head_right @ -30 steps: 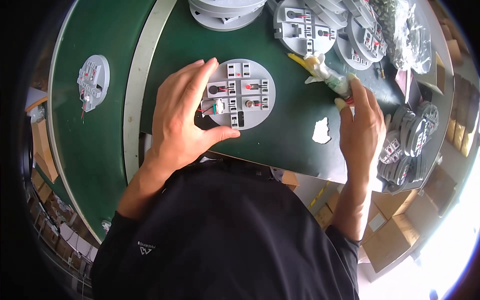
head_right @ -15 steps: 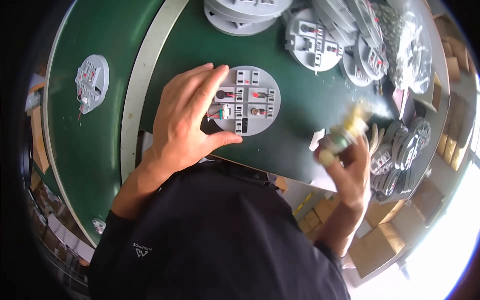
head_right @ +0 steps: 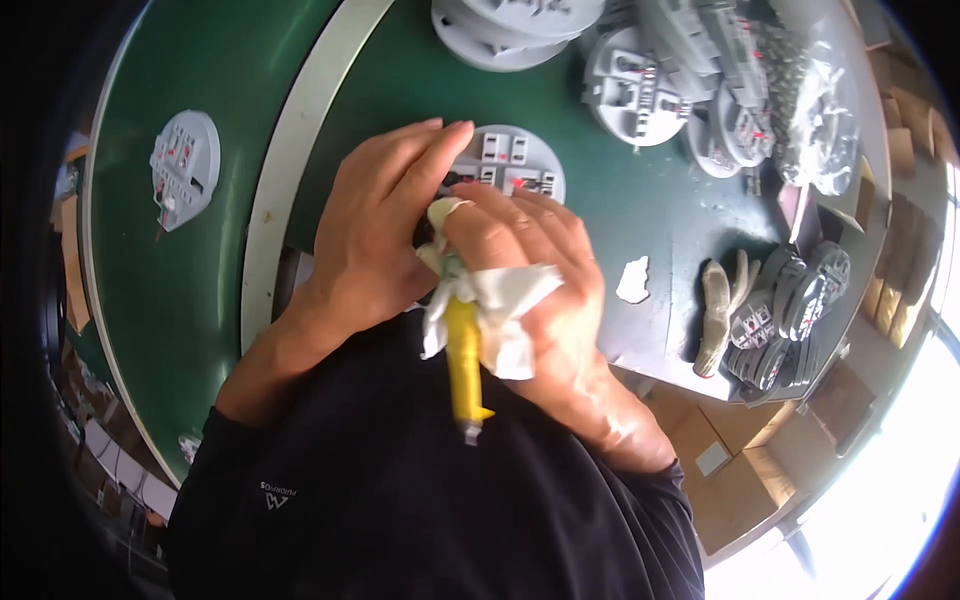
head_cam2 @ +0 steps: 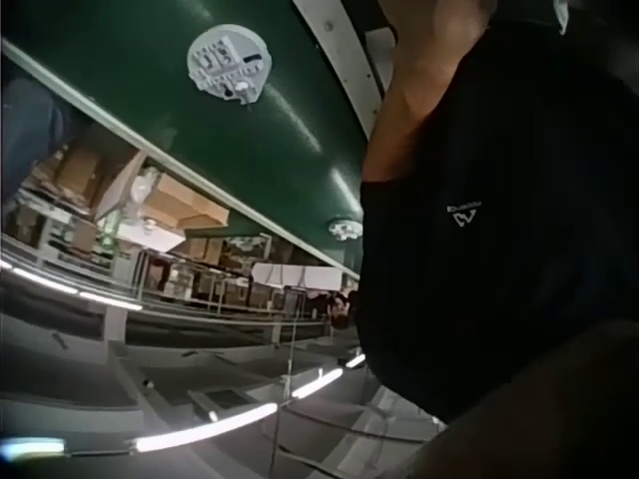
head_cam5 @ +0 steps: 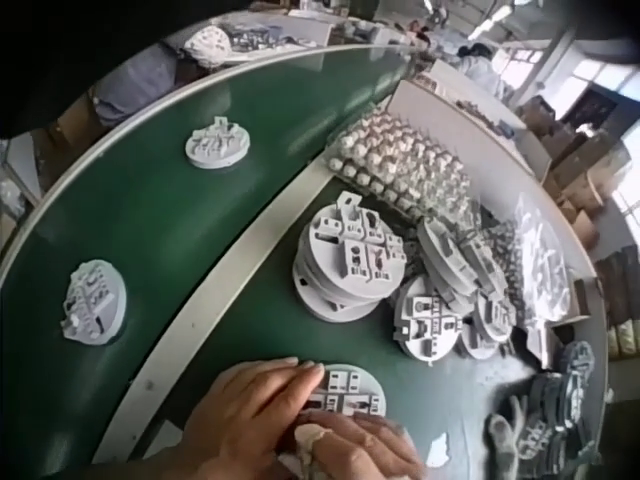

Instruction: Assembling small electronic components onto circular base plates on a factory production line.

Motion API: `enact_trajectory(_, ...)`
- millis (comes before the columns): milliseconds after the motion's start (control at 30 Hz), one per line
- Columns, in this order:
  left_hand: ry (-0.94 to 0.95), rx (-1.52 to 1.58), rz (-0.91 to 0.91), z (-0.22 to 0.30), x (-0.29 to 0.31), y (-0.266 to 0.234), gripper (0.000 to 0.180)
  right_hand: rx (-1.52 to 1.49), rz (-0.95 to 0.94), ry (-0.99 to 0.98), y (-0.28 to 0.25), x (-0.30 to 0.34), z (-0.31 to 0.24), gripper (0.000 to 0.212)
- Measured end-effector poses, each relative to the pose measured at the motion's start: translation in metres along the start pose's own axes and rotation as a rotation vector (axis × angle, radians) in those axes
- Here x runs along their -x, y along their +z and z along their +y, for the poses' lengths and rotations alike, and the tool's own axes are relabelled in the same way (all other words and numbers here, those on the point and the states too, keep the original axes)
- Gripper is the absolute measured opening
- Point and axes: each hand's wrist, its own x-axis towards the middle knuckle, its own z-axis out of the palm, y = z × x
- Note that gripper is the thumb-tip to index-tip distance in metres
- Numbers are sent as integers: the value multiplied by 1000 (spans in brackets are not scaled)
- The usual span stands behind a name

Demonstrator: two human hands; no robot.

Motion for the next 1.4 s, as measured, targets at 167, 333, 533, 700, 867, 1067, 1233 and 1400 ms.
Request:
enact_trajectory(167, -16, -7, -57, 0, -8, -3, 104, -316, 73, 120, -12, 16, 7, 53)
enact_trajectory(333, -8, -44, -112, 3, -14, -3, 111, -487, 290, 432, -12, 45, 9, 54)
enact_trajectory(533, -14, -32, -119, 2, -21, 1, 116, -150, 56, 277, -20, 29, 22, 46)
enact_trajectory(700, -5, -48, -135, 2, -25, -1, 117, -104, 85, 232, -21, 28, 23, 44)
enact_trajectory(867, -29, -46, -117, 14, -29, 4, 106, -48, 282, 727, -61, 40, 35, 39)
enact_trajectory(1067, 73, -94, -26, 28, -57, 28, 56, 646, -45, 394, -110, 32, 108, 50)
enact_trajectory(1233, 38, 41, 69, 31, -63, 37, 22, 391, 42, 424, -108, 28, 76, 67)
enact_trajectory(1400, 145, 10, -31, 34, -69, 37, 13, 98, -59, 156, -32, 13, 76, 101)
